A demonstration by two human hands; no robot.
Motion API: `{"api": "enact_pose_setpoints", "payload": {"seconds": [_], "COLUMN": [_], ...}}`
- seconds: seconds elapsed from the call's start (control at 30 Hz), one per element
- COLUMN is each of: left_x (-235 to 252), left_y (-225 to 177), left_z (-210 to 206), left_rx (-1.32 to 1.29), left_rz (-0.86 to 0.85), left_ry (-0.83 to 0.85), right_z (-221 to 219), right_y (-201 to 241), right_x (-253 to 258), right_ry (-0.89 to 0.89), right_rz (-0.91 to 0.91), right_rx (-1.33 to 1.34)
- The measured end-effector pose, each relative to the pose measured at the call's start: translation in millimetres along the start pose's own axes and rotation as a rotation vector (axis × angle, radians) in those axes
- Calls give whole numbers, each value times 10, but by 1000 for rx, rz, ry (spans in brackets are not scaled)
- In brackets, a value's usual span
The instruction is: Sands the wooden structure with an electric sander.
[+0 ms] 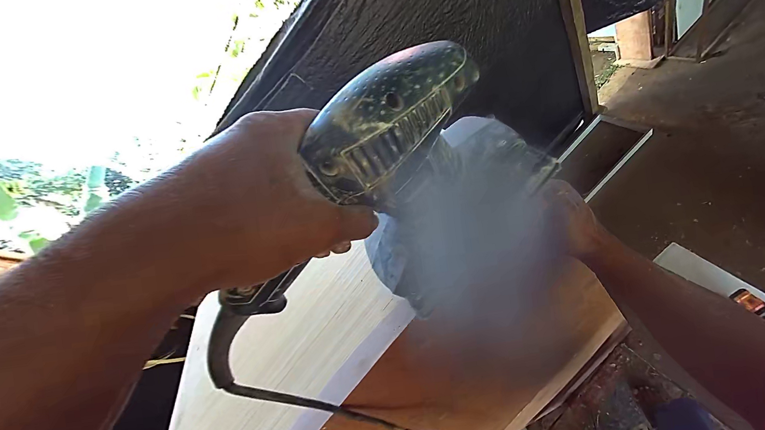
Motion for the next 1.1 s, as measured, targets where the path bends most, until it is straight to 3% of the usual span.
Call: {"api": "enact_pose_setpoints", "payload": {"seconds": [0.13,0.3,0.5,0.77,0.9,1.0,1.1], "left_x": [-143,-250,-25,-282,-126,-36,-175], "left_y": [177,513,115,340,120,55,68], "left_z": [30,78,17,59,89,31,45], "left_rx": [-34,21,-16,-17,31,-11,24], "left_rz": [-43,23,-55,-58,-32,-68,-75], "left_ry": [38,-34,18,-49,30,3,-2], "right_z": [5,-29,1,-20,-15,-7,13], "right_y": [29,11,-13,4,-4,-4,13], "right_x": [4,43,39,54,71,38,31], "right_ry": [42,62,35,60,70,37,58], "right_rz": [48,63,89,89,90,34,91], "right_rx": [10,-31,-14,-35,-36,-15,-11]}}
Point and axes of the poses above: each hand's wrist, its own x-axis towards the middle knuckle, its own z-axis out of the back of the hand, y = z × x, the point moved 5 cm from there along x, towards the middle knuckle, and after that the axes turned 10 degrees about -y, right-handed, at the moved point
